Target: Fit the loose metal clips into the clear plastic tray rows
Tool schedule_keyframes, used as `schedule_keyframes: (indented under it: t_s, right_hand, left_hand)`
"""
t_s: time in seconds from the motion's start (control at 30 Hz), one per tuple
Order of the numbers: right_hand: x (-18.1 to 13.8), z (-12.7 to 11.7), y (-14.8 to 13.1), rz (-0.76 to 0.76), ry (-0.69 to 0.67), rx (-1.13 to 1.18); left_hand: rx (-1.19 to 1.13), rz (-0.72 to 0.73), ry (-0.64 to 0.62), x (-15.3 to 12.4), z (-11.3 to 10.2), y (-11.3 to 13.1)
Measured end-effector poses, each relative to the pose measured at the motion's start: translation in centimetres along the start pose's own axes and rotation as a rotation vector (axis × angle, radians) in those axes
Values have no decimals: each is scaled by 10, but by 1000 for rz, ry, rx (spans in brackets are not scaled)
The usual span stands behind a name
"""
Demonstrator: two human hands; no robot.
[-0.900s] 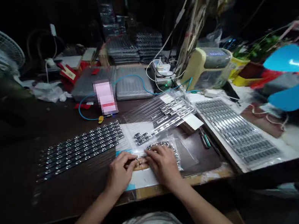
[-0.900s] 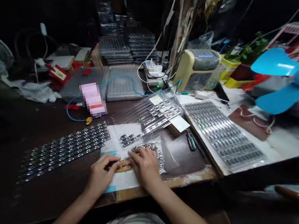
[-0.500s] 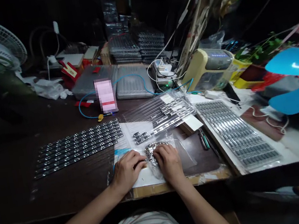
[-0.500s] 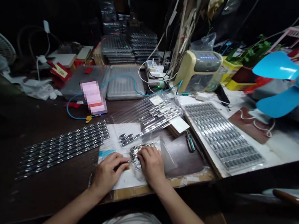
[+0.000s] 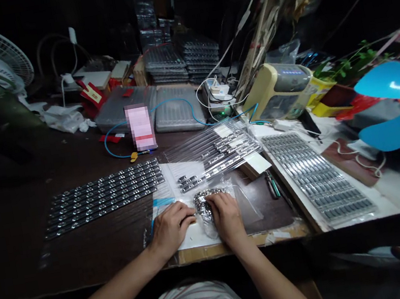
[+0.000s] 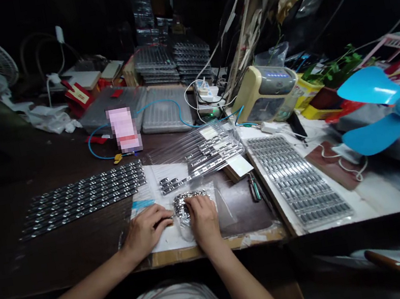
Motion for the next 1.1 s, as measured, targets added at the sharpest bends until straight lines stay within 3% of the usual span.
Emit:
schedule_keyframes:
  t_s: [0.3,0.47,0.6,0.87,0.97,1.1]
  right_hand:
    - [-1,-2,-2,-19,15,85]
    - [0,-7,-7,-40,27,138]
    - [2,-2,-25,-71,-57,139]
    - [-3,22,-43,-56,-168,72]
    - [-4,24,-44,-79,-144,57]
    - [-4,25,-46,-98,-128,34]
  left_hand:
    - [-34,16,57,1,-8,3]
    - [187,-154,177,22,-50,-37]
    - [417,-213,134,37,-69,-65]
    - [511,-183,118,28,-73,-69]
    - [479,-121,107,39,-66,-60]
    - [411,-65,50,68,-42,-51]
Point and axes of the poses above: each hand's wrist, its own x-axis towards the middle knuckle, its own z-axis out of the palm, y = z × x, the point moved 9 cm from there along x, towards the middle knuckle, and after that the axes turned 8 degrees about z, right-handed, at the moved point
